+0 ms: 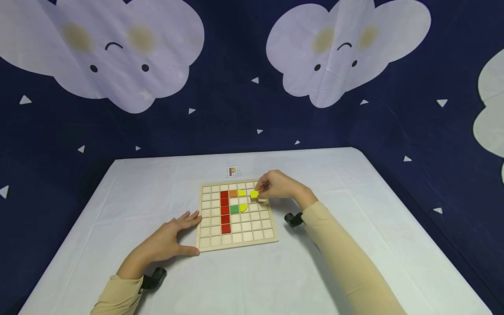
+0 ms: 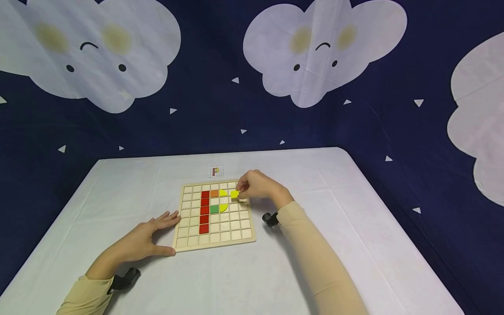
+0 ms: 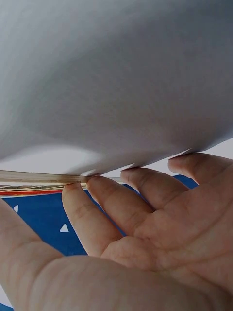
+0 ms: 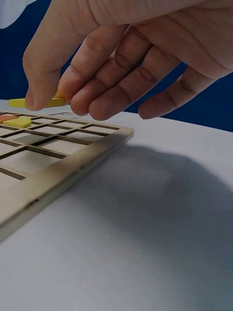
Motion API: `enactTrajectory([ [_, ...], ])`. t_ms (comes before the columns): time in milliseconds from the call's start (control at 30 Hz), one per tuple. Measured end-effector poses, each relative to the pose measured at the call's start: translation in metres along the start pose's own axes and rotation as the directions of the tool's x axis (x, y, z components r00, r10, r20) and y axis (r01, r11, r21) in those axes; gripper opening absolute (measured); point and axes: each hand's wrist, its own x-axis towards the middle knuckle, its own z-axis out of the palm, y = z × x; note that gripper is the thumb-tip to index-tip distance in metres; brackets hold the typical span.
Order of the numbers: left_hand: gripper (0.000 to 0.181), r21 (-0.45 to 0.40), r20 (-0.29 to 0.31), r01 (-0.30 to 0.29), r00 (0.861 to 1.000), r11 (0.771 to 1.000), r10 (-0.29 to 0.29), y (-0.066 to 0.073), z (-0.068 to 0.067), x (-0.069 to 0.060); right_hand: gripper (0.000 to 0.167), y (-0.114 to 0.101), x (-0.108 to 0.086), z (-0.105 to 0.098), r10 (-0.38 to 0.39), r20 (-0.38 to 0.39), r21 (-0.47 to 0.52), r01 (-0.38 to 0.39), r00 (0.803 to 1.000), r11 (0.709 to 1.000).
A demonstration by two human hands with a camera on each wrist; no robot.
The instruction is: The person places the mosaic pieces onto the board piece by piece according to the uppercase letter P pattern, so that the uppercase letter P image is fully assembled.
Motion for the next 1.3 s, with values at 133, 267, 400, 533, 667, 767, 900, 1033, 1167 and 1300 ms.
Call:
enactTrajectory([
  [133,0.097,-0.002,0.001,-0.003,1.000,1.000,0.003,0.001,-0.001,0.000,0.021,-0.004,0.003,0.002,0.015,-0.002,-0.001,-0.015,1.000,1.000],
  [267,0.097,-0.002,0.003,-0.003,1.000,1.000,0.003,0.002,-0.001,0.000,0.022,-0.010,0.005,0.003,0.014,0.002,0.009,-0.014,1.000,1.000],
  [400,0.097,-0.003,0.008,0.003,1.000,1.000,-0.003,0.001,-0.001,0.000,0.022,-0.012,0.008,0.005,0.022,0.019,0.022,-0.023,1.000,1.000],
  [533,0.097,0.000,0.011,0.006,1.000,1.000,-0.006,0.001,-0.001,0.000,0.019,-0.012,0.011,0.008,0.019,0.030,0.016,-0.020,0.999,1.000],
  [667,0.097,0.002,0.013,0.006,1.000,1.000,-0.006,0.001,-0.002,-0.001,0.017,-0.012,0.014,0.012,0.003,0.035,0.011,-0.004,0.999,1.000],
  [767,0.097,0.003,0.013,0.005,1.000,1.000,-0.005,0.001,-0.002,-0.001,0.016,-0.012,0.015,0.014,-0.005,0.040,0.010,0.005,0.999,1.000],
  [900,0.097,-0.001,0.012,0.005,1.000,1.000,-0.005,0.001,-0.001,-0.001,0.015,-0.014,0.016,0.017,0.002,0.046,0.005,-0.002,0.999,1.000],
  [1033,0.097,-0.005,0.011,0.006,1.000,1.000,-0.006,0.001,-0.001,-0.001,0.015,-0.017,0.016,0.019,0.011,0.053,0.000,-0.011,0.999,1.000],
  [1167,0.097,-0.007,0.010,0.007,1.000,1.000,-0.007,0.000,-0.001,-0.001,0.016,-0.021,0.016,0.019,-0.002,0.055,-0.012,0.002,0.998,1.000],
  [1300,0.097,-0.010,0.011,0.007,1.000,1.000,-0.007,0.001,-0.001,-0.001,0.015,-0.023,0.017,0.020,-0.019,0.056,-0.030,0.021,0.998,0.999],
])
